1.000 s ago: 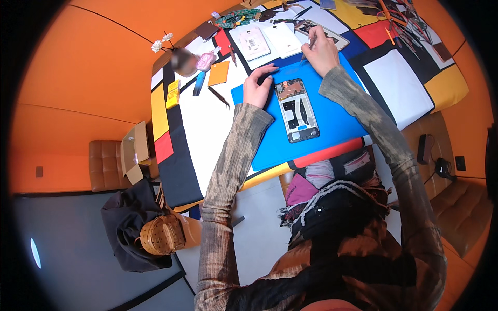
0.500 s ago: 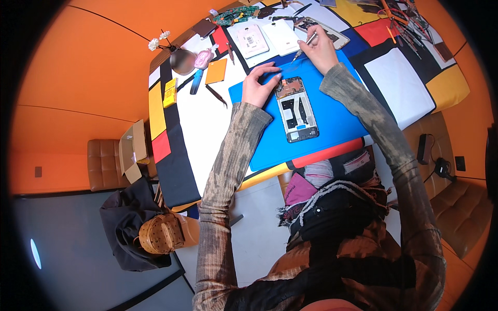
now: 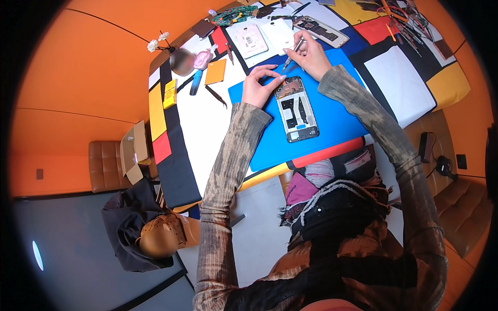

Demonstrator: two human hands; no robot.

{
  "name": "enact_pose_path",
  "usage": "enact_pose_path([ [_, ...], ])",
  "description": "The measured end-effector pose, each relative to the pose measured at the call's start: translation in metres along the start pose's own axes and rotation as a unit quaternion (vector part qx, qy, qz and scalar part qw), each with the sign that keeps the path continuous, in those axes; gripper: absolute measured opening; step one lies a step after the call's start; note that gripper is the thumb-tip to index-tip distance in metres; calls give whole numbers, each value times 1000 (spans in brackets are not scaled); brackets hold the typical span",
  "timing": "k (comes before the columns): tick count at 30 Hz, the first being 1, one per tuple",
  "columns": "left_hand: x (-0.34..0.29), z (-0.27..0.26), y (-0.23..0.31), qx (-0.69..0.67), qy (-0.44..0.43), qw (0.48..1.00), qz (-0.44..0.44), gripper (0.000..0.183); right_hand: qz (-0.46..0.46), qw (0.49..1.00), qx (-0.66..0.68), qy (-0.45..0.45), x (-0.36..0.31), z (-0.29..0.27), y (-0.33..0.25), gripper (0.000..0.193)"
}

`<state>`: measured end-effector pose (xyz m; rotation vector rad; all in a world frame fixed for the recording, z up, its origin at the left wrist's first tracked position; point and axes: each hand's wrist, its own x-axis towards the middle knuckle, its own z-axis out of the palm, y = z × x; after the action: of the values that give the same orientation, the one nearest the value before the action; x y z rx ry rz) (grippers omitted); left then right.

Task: The person works on a disassembled smartphone on a blue mat, using a screwdriver to remove and install screws on the internal frame. They handle the phone's back cover and internal components, repeatedly adjusting small parts with both hands.

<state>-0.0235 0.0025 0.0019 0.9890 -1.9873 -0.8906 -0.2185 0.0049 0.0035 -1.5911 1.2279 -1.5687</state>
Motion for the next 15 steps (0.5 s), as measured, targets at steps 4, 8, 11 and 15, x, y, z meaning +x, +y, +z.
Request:
enact_pose_path([
  [4, -1, -1, 2, -14, -6, 1000, -9, 15, -15, 1000, -4, 0, 1, 0, 0, 29],
  [8, -1, -1, 4, -13, -4, 1000, -5, 14, -25, 1000, -15, -8, -1, 1, -1, 29],
  [11, -1, -1, 4, -10, -2, 1000, -4, 14, -36, 999, -30, -3, -2, 1, -2, 29],
  [15, -1, -1, 4, -7, -3, 1000, -7, 14, -41, 999, -31, 1, -1, 0, -4, 28],
])
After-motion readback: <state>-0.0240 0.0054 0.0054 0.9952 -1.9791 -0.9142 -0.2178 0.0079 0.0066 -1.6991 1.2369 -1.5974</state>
